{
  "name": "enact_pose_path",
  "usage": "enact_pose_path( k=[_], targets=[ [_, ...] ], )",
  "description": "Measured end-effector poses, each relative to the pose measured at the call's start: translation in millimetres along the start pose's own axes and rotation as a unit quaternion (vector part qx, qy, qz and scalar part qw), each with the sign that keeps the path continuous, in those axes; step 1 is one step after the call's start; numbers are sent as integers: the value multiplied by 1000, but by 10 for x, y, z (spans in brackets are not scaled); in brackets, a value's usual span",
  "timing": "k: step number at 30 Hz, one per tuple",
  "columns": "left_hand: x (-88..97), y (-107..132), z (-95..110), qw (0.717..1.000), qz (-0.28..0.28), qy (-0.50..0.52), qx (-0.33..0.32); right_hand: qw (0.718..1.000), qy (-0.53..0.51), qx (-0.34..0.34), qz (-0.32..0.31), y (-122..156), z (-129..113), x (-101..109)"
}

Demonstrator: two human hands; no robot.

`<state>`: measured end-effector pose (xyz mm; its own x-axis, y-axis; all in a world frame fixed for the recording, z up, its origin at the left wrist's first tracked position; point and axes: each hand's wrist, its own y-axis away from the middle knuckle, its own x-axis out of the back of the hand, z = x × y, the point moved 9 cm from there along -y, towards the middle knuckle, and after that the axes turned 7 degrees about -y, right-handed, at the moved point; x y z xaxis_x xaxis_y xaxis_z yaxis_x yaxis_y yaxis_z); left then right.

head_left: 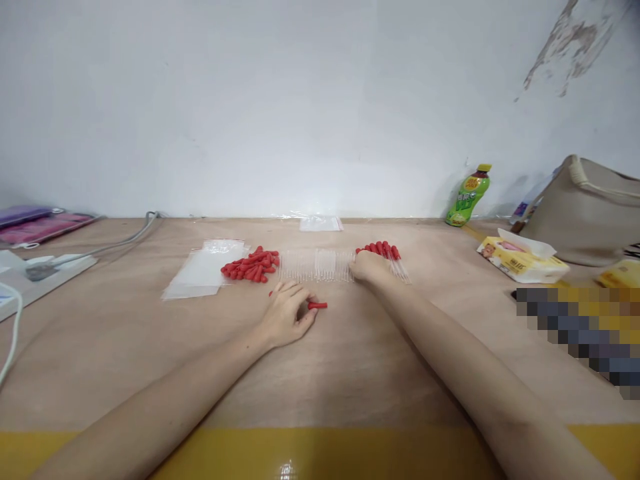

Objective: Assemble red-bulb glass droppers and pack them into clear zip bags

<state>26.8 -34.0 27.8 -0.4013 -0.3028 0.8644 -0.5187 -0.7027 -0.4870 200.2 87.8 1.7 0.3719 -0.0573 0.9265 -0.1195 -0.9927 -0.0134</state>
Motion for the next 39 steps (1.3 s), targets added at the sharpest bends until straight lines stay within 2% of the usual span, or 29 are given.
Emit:
enact_pose_path(
  k=[5,10,12,15,17,20,23,31,39],
  targets=[
    [-60,-14,38,999,-19,38,-26,999,-21,25,0,80,-43,109],
    [-74,-35,20,997,-6,75,-24,992,-72,99,41,350,-62,293],
    [-86,-36,35,995,-13,97,-19,971,-141,184,60,530,-109,314],
    [-111,-34,-2,990,-22,140,24,917,-221,320,86,864,-174,282],
    [-143,-32,-47,982,-29,179,58,891,-236,373,104,1052,-191,234],
    [-224,-29,-92,963,-55,249,88,870,-223,425,113,1244,-260,160],
    [-255,-31,-122,952,-63,283,100,866,-197,445,117,1317,-323,130],
    [-258,-33,-138,950,-59,288,102,872,-165,447,114,1323,-339,97],
    [-302,-21,-161,943,-66,308,108,858,-192,468,89,1306,-364,63]
  ],
)
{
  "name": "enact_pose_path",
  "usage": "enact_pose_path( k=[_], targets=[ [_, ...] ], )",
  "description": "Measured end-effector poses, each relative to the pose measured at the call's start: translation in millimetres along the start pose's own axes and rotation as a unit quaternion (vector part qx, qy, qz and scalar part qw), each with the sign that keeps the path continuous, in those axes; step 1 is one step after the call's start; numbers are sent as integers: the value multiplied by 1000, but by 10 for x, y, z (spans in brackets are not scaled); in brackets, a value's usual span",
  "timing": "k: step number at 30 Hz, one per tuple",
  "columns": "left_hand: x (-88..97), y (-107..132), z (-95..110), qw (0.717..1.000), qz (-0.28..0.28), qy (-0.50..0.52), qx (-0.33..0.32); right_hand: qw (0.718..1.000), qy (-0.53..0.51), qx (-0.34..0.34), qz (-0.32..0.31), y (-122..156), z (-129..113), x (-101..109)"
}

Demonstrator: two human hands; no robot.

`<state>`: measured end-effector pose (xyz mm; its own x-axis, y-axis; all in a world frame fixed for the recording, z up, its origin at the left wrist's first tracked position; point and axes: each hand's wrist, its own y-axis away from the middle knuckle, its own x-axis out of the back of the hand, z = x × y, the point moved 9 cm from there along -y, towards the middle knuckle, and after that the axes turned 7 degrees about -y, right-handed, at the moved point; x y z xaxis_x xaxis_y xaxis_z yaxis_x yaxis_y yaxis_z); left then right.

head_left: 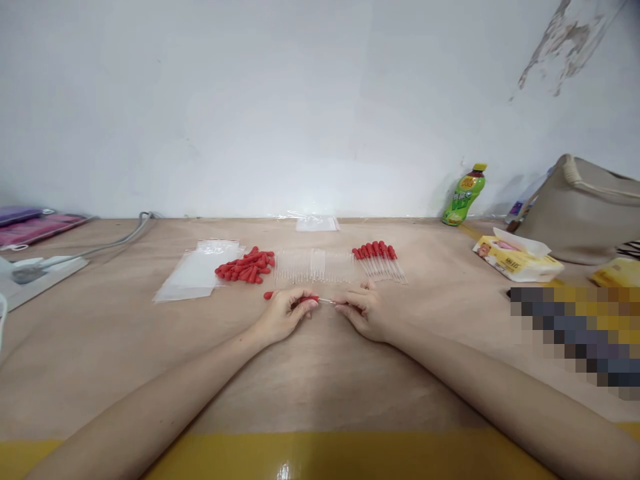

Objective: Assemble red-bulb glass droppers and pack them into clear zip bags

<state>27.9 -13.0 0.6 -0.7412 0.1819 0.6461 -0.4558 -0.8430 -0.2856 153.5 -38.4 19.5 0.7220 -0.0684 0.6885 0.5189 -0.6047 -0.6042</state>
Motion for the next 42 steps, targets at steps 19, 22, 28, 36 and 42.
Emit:
enact_pose_path(
  k=[19,22,28,36,42],
  targets=[
    [86,9,161,976,73,-176,-101,998,53,8,20,-8,-21,92],
    [76,7,167,979,62,-170,-92,999,35,11,19,-17,-45,88],
    [26,15,94,991,46,-110,-63,999,30,33,28,-21,-78,46],
    [-7,22,81,991,30,-112,-62,998,52,45,-7,-37,-88,-73],
    [11,9,132,988,38,-132,-75,996,74,8,-56,-103,-73,-99]
  ],
)
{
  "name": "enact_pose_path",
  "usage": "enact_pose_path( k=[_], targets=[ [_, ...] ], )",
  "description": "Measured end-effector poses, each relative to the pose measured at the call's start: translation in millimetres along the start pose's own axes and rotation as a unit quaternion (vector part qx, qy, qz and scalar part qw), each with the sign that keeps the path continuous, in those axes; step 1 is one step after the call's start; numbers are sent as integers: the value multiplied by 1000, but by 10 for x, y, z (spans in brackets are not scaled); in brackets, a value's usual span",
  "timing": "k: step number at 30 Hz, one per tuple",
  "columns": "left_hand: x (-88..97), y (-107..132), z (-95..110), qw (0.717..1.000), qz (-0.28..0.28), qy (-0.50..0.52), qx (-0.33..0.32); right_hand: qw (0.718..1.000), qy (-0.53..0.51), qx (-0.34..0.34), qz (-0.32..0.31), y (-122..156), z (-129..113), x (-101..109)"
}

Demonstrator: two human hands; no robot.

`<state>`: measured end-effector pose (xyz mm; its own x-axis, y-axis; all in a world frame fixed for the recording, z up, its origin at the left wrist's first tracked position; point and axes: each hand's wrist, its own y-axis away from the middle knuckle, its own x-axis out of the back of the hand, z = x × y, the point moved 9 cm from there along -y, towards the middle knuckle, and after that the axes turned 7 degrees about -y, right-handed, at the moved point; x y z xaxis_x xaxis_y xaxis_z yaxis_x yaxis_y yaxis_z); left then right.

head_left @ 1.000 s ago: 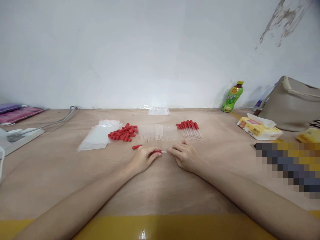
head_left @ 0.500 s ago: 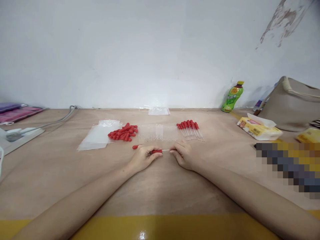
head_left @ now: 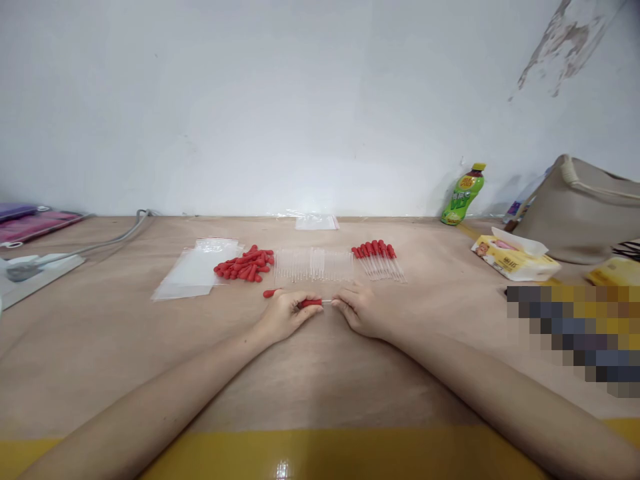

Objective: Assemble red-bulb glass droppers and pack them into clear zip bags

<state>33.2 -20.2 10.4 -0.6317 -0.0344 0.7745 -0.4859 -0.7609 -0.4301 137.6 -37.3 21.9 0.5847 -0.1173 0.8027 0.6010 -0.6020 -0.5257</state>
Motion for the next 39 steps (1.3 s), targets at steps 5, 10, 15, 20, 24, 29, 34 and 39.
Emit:
enact_pose_path(
  k=[5,10,15,20,24,29,34,39],
  targets=[
    [166,22,82,991,40,-111,-56,999,38,-36,-8,-25,117,140],
    [398,69,-79,941,75,-331,23,966,34,-241,88,18,792,562],
    [402,105,-209,893,33,-439,90,913,73,-394,78,35,1349,670],
    [286,113,-235,893,4,-448,37,886,101,-447,71,14,1532,509],
    [270,111,-235,910,17,-413,12,893,129,-424,82,-46,1490,432],
    [261,53,-71,958,62,-278,-22,900,127,-409,84,-83,1447,417],
    [186,-3,-40,983,37,-179,-18,899,145,-406,75,-82,1409,433],
    [178,-12,-64,989,25,-146,-21,902,177,-390,60,-134,1289,387]
  ],
)
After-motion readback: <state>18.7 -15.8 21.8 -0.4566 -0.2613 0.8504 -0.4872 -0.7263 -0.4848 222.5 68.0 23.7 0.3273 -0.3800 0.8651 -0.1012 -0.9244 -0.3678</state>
